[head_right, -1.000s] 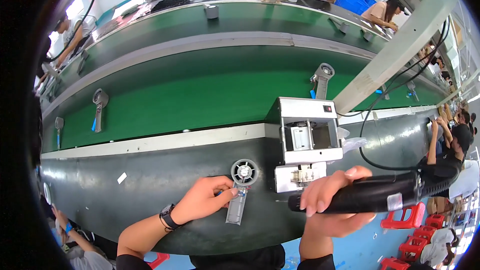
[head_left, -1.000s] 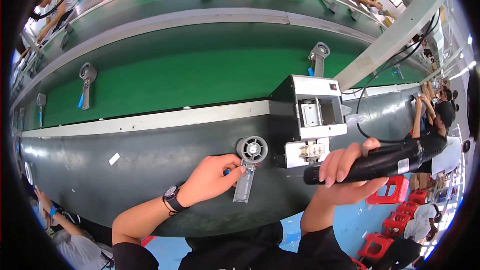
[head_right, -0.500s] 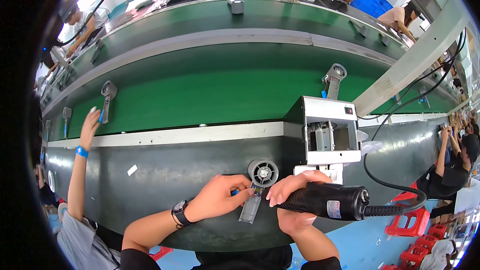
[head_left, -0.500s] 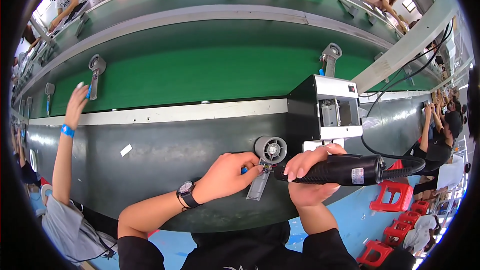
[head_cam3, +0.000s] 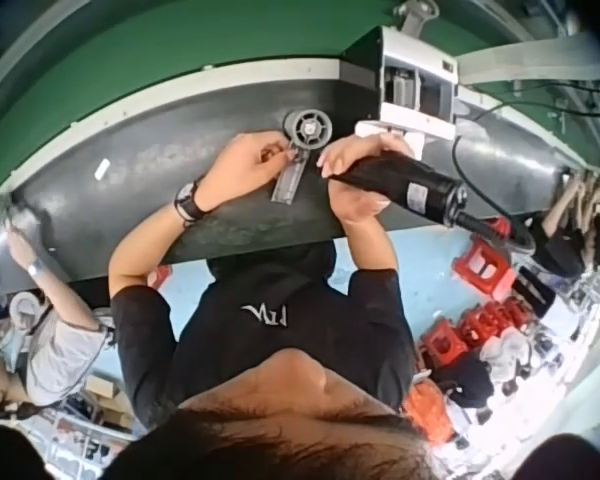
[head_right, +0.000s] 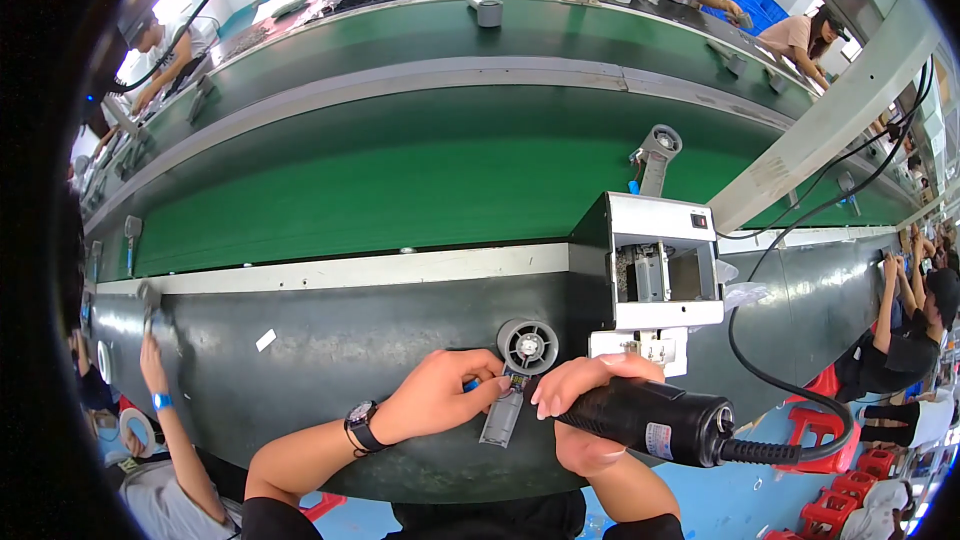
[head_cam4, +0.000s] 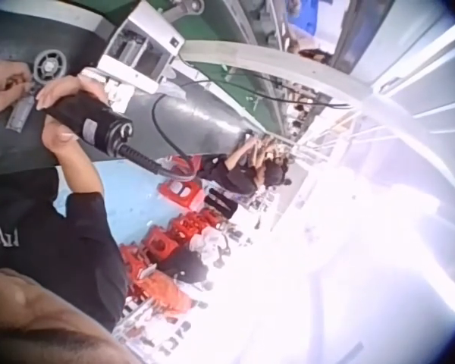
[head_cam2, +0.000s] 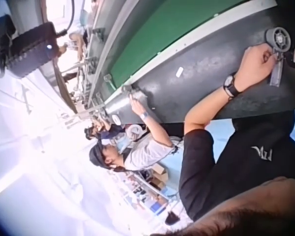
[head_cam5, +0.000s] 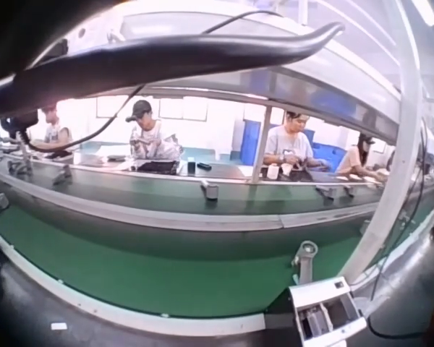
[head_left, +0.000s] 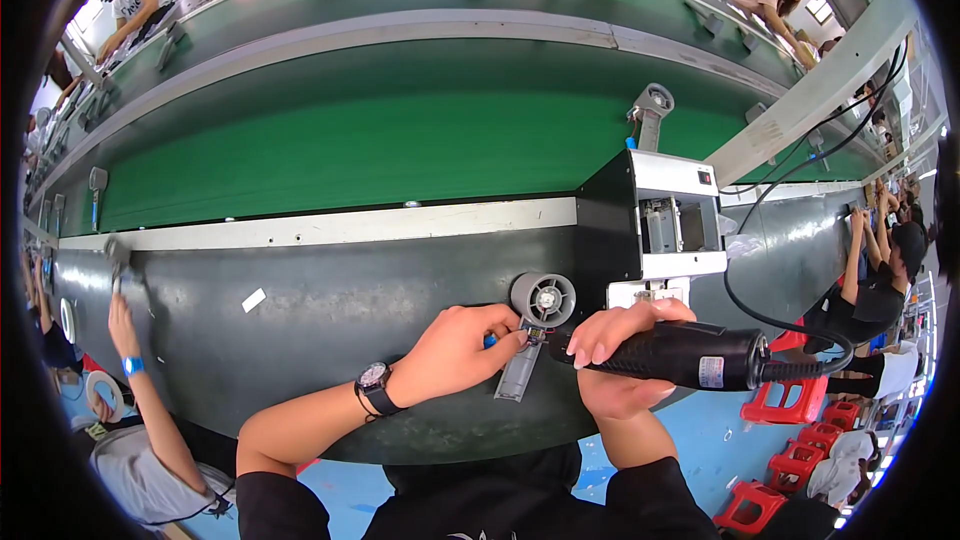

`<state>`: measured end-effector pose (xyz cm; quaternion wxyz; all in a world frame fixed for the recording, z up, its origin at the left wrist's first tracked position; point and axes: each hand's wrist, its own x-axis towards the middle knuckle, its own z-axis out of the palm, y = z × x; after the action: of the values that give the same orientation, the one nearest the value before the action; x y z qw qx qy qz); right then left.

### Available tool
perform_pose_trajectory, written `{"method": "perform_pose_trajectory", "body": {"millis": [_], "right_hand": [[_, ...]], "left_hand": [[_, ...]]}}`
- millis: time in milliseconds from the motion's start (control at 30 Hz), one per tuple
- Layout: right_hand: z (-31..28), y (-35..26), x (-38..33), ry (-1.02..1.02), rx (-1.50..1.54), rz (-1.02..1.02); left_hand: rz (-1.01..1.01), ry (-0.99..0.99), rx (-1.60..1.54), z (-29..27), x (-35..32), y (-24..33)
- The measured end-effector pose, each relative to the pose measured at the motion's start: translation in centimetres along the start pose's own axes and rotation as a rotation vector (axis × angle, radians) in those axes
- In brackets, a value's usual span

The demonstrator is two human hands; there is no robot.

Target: The person assembles components of a hair dryer by hand on a factory production line, attaching a fan component and internal wiring into a hair dryer housing with an electric screwdriver.

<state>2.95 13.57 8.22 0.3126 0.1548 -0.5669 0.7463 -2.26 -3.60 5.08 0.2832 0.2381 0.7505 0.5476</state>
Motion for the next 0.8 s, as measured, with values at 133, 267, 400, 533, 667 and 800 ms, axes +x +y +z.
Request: {"method": "perform_pose_trajectory", "body": {"millis": [133,267,400,533,667,800], "right_hand": [[0.0,0.0,-0.1,-0.008,-0.003,-0.007],[0.0,0.2,-0.2,-0.023,-0.008,-0.018],[0.1,0.4,-0.6,-0.049,-0.012,-0.008],[-0.3,1.2,-1.3,-0.121,-0.003,-0.091],[-0.2,2.0,-1.0,-0.202,0.059,-0.222],[-0.6,2.3,-0.8,-0.257,0.061,-0.254]], "left_hand": [[0.006,0.003,0.014,0.0,0.0,-0.1],[0.005,0.001,0.01,0.0,-0.1,0.0],[-0.003,-0.001,0.016,-0.1,-0.1,-0.1],[0.004,0.009,0.05,0.0,-0.2,0.1],[0.031,0.028,0.055,0.1,-0.2,-0.2],[0.03,0.035,0.072,0.1,-0.2,-0.1]]}}
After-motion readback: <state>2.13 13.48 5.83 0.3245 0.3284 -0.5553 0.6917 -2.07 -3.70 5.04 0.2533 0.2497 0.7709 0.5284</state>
